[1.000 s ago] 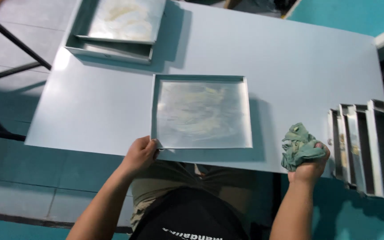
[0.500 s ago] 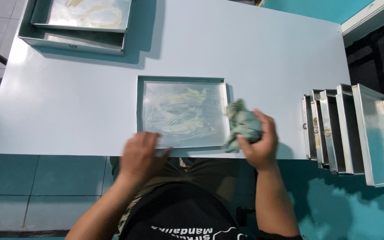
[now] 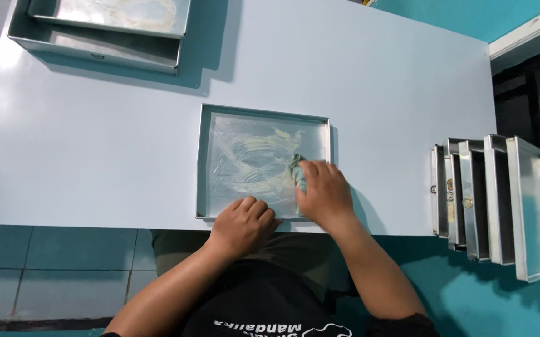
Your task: The person wipes the inside of a rectangular metal tray with a cloth, then flips it over to clean the exterior surface. They repeat this process with a second tray, scrubbing the interior and exterior surfaces thoroughly.
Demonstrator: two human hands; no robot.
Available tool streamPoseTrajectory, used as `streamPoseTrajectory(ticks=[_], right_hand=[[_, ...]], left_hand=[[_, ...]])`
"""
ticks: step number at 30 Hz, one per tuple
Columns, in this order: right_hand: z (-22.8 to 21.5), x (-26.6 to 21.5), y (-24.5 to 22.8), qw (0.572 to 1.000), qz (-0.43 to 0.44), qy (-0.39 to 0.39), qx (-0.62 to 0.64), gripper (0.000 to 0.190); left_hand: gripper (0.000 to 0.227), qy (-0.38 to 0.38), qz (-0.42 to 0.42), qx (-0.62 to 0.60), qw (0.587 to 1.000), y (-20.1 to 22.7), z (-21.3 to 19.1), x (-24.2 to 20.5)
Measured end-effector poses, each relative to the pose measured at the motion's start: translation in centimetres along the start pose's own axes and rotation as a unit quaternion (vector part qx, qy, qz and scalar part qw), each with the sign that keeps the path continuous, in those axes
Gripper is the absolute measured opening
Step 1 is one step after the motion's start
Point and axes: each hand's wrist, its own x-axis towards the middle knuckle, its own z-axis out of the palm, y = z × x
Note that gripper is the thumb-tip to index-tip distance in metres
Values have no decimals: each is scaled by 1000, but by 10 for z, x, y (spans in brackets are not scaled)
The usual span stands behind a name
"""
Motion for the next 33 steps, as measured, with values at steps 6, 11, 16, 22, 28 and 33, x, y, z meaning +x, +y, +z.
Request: streamPoseTrajectory(ticks=[6, 11, 16, 22, 28, 33], right_hand=[[2, 85, 22, 998, 61, -8, -1, 54], [-12, 98, 33, 996, 31, -73, 27, 52], [-53, 35, -5, 984, -72, -161, 22, 43], [-66, 4, -19, 956, -64, -285, 22, 37], [-9, 65, 33, 996, -16, -86, -18, 40], [37, 116, 66, 999, -1, -3, -54, 42]], left_hand=[[20, 27, 9, 22, 999, -2, -1, -1], [23, 0, -12, -9, 1000, -1, -11, 2], [24, 2, -24, -20, 1000, -3, -9, 1], [22, 7, -17, -15, 1000, -3, -10, 2], [25, 0, -8, -11, 1000, -2, -14, 3], [23, 5, 1, -12, 1000, -1, -18, 3]])
